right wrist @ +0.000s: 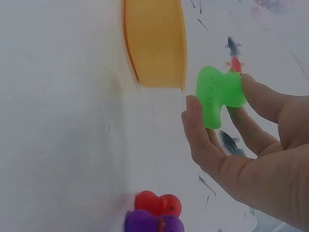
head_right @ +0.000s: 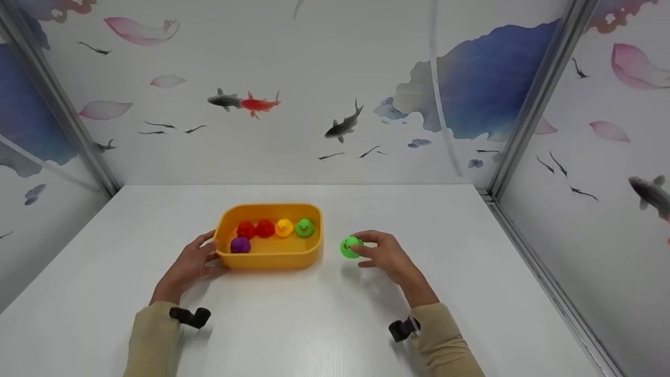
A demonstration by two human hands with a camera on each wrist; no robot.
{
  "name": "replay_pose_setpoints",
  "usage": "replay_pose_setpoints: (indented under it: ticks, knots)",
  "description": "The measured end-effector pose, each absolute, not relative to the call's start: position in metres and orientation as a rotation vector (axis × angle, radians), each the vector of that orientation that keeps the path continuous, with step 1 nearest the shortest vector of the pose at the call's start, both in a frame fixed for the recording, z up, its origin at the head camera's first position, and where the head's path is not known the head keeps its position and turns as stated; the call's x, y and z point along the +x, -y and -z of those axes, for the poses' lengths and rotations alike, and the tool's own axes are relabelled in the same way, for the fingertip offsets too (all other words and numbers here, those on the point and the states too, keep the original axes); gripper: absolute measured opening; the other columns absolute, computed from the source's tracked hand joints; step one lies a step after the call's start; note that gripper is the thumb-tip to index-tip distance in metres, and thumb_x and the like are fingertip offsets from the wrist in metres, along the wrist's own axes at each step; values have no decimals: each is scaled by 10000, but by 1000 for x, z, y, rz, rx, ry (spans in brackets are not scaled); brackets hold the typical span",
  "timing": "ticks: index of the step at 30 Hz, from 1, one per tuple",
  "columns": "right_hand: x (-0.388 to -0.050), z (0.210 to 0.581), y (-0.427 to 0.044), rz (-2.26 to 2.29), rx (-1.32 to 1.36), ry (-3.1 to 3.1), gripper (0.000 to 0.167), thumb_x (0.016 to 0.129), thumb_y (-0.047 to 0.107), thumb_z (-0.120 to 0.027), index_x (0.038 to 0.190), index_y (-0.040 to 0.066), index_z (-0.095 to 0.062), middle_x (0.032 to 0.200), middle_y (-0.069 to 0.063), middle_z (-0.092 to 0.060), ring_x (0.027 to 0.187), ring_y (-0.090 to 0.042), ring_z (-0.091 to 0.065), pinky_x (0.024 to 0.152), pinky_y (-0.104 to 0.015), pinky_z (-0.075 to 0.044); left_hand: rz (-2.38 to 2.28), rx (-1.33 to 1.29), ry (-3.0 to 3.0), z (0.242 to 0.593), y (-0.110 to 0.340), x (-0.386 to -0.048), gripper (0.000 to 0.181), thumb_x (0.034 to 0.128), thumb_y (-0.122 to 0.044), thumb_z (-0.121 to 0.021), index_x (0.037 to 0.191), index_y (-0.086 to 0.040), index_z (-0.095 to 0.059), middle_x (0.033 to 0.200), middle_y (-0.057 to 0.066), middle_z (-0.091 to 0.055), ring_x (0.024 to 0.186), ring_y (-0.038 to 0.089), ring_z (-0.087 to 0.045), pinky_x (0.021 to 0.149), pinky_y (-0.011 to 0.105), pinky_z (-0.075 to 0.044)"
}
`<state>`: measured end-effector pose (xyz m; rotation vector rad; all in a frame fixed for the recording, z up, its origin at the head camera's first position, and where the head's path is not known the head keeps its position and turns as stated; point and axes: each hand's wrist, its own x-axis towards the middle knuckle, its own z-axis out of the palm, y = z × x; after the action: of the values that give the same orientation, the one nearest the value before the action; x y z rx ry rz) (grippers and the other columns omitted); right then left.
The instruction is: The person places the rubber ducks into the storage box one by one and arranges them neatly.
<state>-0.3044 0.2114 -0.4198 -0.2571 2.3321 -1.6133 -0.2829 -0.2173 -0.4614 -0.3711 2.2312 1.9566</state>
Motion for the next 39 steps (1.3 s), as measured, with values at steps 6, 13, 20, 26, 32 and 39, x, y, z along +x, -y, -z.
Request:
replay_pose_setpoints:
  ticks: [6,13,20,26,32,39]
  knots:
    - [-304,418,-199,1614,-390,-2285,475,988,222,-626,1391,-8,-522,1368,-214,-533,1077,-172,-640,926,-396,-602,-1948,-384,-2226,462,217,-284,590,1056,-290,-443,1596,-214,-218,1561,166,-423,1337,315,-533,1009,397,-551]
    - [-309,404,-179,1558,-458,-2315,401,1015,172,-574,1376,3,-533,1373,-216,-535,1142,-214,-619,978,-396,-584,-1945,-376,-2237,459,217,-283,580,1060,-306,-437,1593,-223,-223,1566,165,-416,1358,331,-519,998,403,-557]
    - [-316,385,-149,1462,-356,-2364,364,1012,175,-579,1360,70,-566,1365,-165,-571,1200,-272,-604,1022,-373,-558,-1970,-367,-2218,460,218,-282,575,1062,-296,-442,1591,-219,-230,1574,168,-404,1364,338,-507,1000,417,-556]
    - [-323,379,-124,1439,-342,-2351,366,1004,138,-584,1369,106,-571,1446,-151,-510,1284,-316,-558,1086,-400,-513,-1962,-375,-2220,460,217,-282,576,1062,-284,-443,1592,-214,-229,1569,168,-416,1344,327,-525,1011,414,-549]
    - [-330,381,-106,1438,-318,-2331,348,1001,123,-584,1350,121,-583,1456,-149,-478,1258,-297,-566,1099,-424,-499,-1981,-370,-2204,460,216,-282,580,1061,-286,-448,1591,-206,-227,1571,169,-411,1345,326,-524,1015,419,-547]
    - [-339,386,-85,1408,-308,-2307,350,999,98,-581,1348,119,-583,1434,-152,-505,1213,-302,-589,1081,-410,-517,-1981,-388,-2194,458,217,-282,573,1060,-281,-446,1589,-208,-238,1564,168,-416,1344,326,-522,1003,411,-553]
